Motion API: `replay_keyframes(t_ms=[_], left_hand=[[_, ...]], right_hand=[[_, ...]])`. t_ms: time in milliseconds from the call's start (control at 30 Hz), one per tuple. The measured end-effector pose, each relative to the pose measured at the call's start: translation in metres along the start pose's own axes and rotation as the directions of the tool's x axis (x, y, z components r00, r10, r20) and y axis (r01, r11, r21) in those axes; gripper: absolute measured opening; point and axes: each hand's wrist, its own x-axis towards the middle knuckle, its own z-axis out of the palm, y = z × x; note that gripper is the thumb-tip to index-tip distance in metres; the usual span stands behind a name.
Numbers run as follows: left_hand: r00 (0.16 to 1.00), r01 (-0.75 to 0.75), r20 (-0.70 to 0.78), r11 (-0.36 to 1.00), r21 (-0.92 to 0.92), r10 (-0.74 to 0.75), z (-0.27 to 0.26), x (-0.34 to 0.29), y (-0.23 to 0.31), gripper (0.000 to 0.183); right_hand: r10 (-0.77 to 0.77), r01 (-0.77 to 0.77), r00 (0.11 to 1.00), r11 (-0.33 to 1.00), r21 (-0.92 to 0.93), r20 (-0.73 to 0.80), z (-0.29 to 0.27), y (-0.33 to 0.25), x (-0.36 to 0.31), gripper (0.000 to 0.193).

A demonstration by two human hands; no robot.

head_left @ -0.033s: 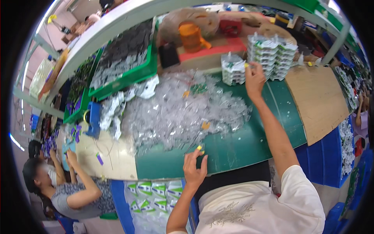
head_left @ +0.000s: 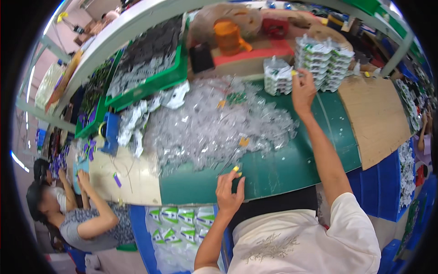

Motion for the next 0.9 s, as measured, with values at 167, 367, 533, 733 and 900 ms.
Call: replay_keyframes(t_ms=[167,367,533,733,900], left_hand=[[0.993,-0.100,-0.073,0.993,-0.069,0.095,-0.004,0.001,-0.003,0.023],[0.980,-0.193,0.012,0.972,-0.136,0.197,-0.017,-0.003,0.006,0.022],[0.999,-0.020,-0.031,0.959,-0.284,0.012,-0.028,-0.029,0.032,0.023],[0.922,0.332,-0.126,0.915,-0.230,-0.366,-0.049,-0.044,0.019,0.019],[0.818,0.438,-0.019,0.645,-0.626,-0.575,-0.051,-0.041,-0.010,0.030]], right_hand=[[-0.332,0.284,0.764,0.943,0.174,0.553,-0.037,-0.089,-0.085,0.015],[-0.641,0.403,0.304,0.757,0.514,0.705,-0.032,-0.119,-0.166,0.018],[-0.665,0.615,0.105,0.628,0.477,0.739,-0.006,-0.115,-0.189,0.018],[-0.597,0.661,-0.029,0.590,0.463,0.802,0.001,-0.118,-0.195,0.015],[-0.632,0.452,0.133,0.724,0.521,0.763,-0.021,-0.136,-0.191,0.011]])
